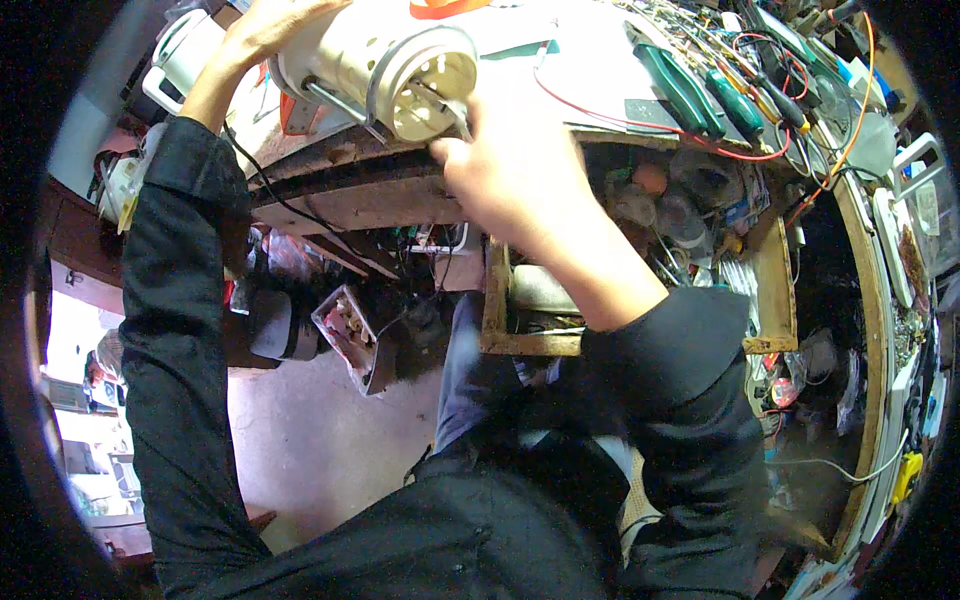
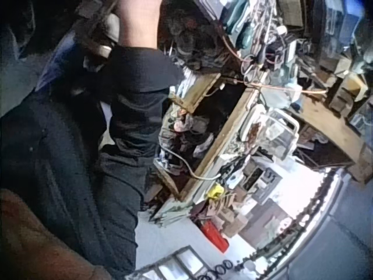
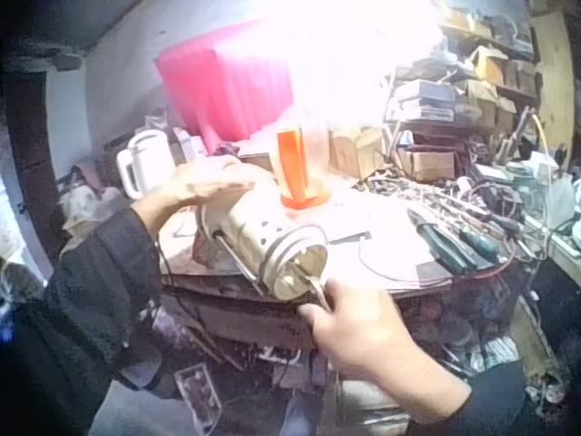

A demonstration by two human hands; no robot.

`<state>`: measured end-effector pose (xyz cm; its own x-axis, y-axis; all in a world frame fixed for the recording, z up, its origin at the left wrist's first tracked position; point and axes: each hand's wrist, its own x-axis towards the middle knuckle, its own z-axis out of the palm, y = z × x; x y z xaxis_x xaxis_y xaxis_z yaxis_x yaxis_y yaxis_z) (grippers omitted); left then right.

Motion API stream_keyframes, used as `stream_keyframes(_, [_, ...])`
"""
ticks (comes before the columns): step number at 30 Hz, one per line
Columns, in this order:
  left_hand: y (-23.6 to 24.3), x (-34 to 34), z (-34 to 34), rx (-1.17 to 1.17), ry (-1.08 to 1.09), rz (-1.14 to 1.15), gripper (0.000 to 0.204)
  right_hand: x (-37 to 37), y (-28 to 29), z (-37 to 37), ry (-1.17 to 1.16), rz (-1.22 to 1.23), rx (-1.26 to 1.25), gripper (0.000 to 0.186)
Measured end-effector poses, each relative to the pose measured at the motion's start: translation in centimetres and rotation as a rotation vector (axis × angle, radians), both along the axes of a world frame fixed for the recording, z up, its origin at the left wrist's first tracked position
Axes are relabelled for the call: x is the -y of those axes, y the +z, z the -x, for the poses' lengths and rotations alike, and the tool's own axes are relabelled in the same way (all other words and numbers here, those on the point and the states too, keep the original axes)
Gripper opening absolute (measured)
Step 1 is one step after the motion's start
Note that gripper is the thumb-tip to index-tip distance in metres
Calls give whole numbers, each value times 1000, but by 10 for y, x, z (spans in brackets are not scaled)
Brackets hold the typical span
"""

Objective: The person disassembles a red and white electric kettle, removes the base, and uses a screwdriver to adjust internal components. Another person pours water from a white kettle into the red kettle's container. The person reassembles the red kettle and tests it by pressing the top button.

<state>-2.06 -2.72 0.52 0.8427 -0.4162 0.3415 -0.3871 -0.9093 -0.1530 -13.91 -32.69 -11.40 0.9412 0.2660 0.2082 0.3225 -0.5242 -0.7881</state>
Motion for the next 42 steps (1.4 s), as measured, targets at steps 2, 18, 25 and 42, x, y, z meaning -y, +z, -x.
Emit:
stream_keyframes(2, [-2,1,0,36,92,-7,46,3,4,-4,197,-777,-806,22])
stream_keyframes(18, [-11,-20,-17,59,94,-34,53,-5,-8,-1,61,28,298,19])
stream_keyframes(25, [-3,-16,-17,-128,-523,116,38,-4,-7,3,-87,463,822,17])
stream_keyframes(42, [-3,-13,-9,-33,-326,48,36,-9,0,9,-1,-157,-151,18])
